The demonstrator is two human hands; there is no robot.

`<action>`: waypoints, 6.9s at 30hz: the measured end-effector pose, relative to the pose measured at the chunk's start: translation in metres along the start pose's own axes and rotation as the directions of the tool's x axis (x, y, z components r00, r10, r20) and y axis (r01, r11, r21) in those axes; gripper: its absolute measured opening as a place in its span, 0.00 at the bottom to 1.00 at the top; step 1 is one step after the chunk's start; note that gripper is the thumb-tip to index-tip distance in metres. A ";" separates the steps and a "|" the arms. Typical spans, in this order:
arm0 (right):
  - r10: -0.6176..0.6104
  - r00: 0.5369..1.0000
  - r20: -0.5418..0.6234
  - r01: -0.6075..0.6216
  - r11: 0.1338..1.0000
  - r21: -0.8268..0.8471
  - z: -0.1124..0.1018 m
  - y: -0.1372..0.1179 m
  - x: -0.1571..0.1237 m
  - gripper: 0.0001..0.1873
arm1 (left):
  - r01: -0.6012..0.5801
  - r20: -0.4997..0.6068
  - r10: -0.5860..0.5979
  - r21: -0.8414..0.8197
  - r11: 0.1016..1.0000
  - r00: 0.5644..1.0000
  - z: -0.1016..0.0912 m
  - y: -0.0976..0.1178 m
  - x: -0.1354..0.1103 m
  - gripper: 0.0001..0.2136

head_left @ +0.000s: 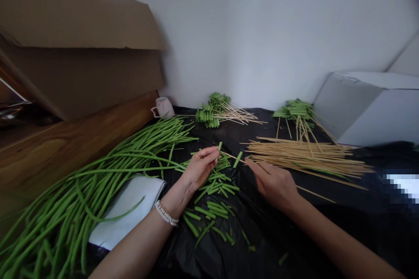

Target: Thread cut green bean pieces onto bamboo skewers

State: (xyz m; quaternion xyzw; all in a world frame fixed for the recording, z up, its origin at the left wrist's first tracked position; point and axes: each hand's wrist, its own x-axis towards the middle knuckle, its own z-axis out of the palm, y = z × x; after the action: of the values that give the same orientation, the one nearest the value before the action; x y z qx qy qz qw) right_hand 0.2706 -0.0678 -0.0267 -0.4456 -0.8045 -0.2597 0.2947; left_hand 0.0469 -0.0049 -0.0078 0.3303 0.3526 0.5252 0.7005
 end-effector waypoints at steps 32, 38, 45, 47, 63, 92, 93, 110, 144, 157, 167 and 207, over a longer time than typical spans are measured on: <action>-0.009 1.000 0.010 0.009 1.000 -0.006 0.002 -0.002 0.000 0.19 | 0.024 -0.005 -0.024 0.063 0.998 1.000 0.002 -0.001 -0.004 0.13; 0.033 0.999 0.019 -0.033 0.999 -0.010 0.002 0.000 0.000 0.18 | 0.021 -0.014 -0.020 0.064 0.998 1.000 0.001 0.005 -0.003 0.11; 0.010 1.000 0.002 -0.010 1.000 0.024 0.003 0.001 -0.003 0.18 | 0.038 -0.047 -0.036 0.041 0.998 0.998 -0.004 0.004 0.002 0.11; 0.000 1.000 0.010 0.000 1.000 0.025 0.003 0.001 -0.004 0.18 | 0.058 -0.028 -0.057 0.044 0.997 0.998 -0.005 0.002 0.003 0.11; -0.006 1.000 0.027 0.004 0.998 0.059 0.004 -0.007 -0.004 0.20 | 0.056 0.099 -0.077 0.200 0.978 0.992 0.005 -0.005 -0.008 0.09; 0.080 0.997 -0.001 -0.080 0.996 0.047 0.006 0.002 -0.003 0.15 | -0.068 0.073 0.118 0.996 -0.051 0.990 -0.068 0.061 0.013 0.08; 0.080 0.997 0.000 -0.079 0.996 0.049 0.006 0.002 -0.003 0.15 | -0.071 0.080 0.119 0.995 -0.074 0.990 -0.069 0.061 0.013 0.07; 0.048 0.999 -0.014 -0.047 0.994 0.100 0.004 0.001 -0.001 0.14 | 0.003 0.046 -0.016 0.266 0.964 0.999 -0.021 0.021 0.008 0.16; 0.021 1.000 -0.014 -0.020 0.996 0.085 0.003 0.001 -0.001 0.15 | -0.012 -0.001 0.012 0.226 0.974 1.000 -0.017 0.018 0.006 0.15; 0.051 0.999 0.018 -0.053 0.996 0.078 0.002 0.001 -0.001 0.16 | 0.017 -0.027 -0.011 0.234 0.972 1.000 -0.015 0.021 0.004 0.14; 0.039 0.999 0.004 -0.039 0.995 0.087 0.004 0.001 -0.003 0.15 | 0.019 -0.044 -0.009 0.239 0.971 0.999 -0.016 0.021 0.006 0.14; 0.050 0.999 0.015 -0.052 0.992 0.112 0.007 0.000 -0.008 0.17 | 0.015 -0.041 -0.010 0.122 0.992 0.999 -0.015 0.018 0.006 0.14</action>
State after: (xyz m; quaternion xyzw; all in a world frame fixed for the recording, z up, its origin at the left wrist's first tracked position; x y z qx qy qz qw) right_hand 0.2724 -0.0667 -0.0371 -0.4505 -0.8079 -0.2037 0.3207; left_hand 0.0268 0.0066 -0.0020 0.3596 0.4004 0.5048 0.6750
